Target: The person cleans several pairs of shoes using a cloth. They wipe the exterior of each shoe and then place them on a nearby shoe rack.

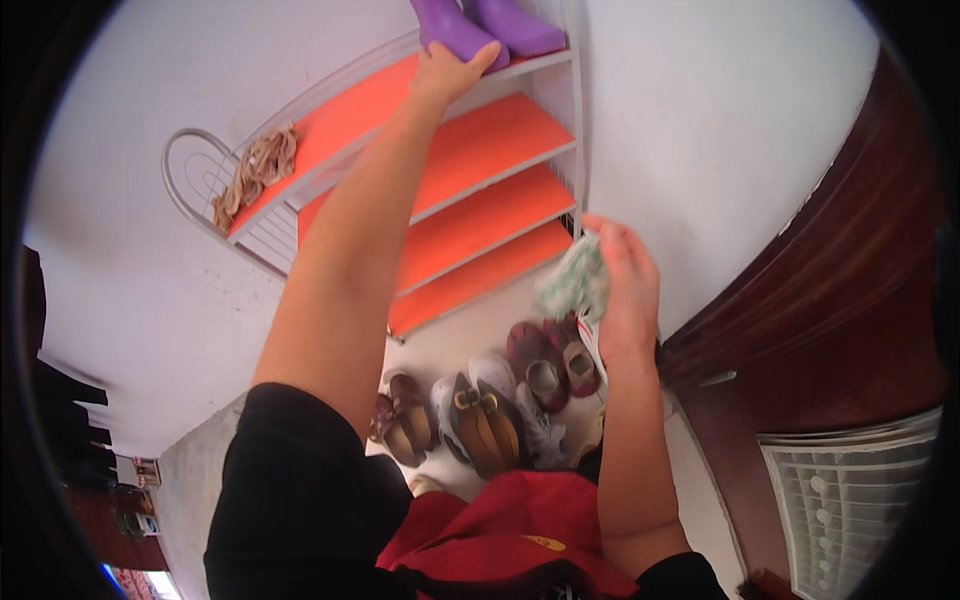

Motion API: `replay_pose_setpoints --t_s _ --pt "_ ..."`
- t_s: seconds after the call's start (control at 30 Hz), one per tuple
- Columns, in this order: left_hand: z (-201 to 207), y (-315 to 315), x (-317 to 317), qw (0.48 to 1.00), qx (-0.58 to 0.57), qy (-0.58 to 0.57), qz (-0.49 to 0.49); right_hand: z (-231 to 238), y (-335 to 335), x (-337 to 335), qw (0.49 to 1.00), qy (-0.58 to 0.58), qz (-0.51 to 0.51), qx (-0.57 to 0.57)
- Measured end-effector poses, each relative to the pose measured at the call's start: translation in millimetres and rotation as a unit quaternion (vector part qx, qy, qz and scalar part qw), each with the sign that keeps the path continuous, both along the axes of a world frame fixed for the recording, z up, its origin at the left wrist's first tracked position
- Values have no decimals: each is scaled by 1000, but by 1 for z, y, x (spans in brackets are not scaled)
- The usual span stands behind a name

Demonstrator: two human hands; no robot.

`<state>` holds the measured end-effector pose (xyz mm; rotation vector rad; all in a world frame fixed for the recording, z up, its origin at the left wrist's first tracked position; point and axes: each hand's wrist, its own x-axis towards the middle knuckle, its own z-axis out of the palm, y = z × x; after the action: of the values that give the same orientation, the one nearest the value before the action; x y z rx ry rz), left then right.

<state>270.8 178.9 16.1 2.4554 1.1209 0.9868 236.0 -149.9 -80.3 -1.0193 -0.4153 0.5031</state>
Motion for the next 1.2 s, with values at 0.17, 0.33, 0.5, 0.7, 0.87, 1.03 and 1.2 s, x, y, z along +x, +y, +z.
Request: replay_pose_setpoints --t_s 0.17,0.33,0.5,0.7,0.87,1.03,1.2 --pt "-15 -89 -55 980 111 -49 -160 -7 -25 18 984 97 66 135" --pt "-108 -147 -144 952 5 -1 -305 -15 -34 39 989 61 13 131" --pt "-281 -177 -271 893 -422 -84 -130 -8 -36 27 988 95 -5 125" --pt "-398 -280 -357 752 -636 -147 91 -8 -38 20 987 128 -29 98" --pt "-436 -315 -355 701 -681 -182 110 -8 -31 13 983 153 -16 100" --pt "-440 -298 -321 795 -583 -40 163 -8 -29 12 985 150 -31 75" --pt "-420 -289 -293 757 -608 -133 199 -5 -35 14 984 157 -31 76"
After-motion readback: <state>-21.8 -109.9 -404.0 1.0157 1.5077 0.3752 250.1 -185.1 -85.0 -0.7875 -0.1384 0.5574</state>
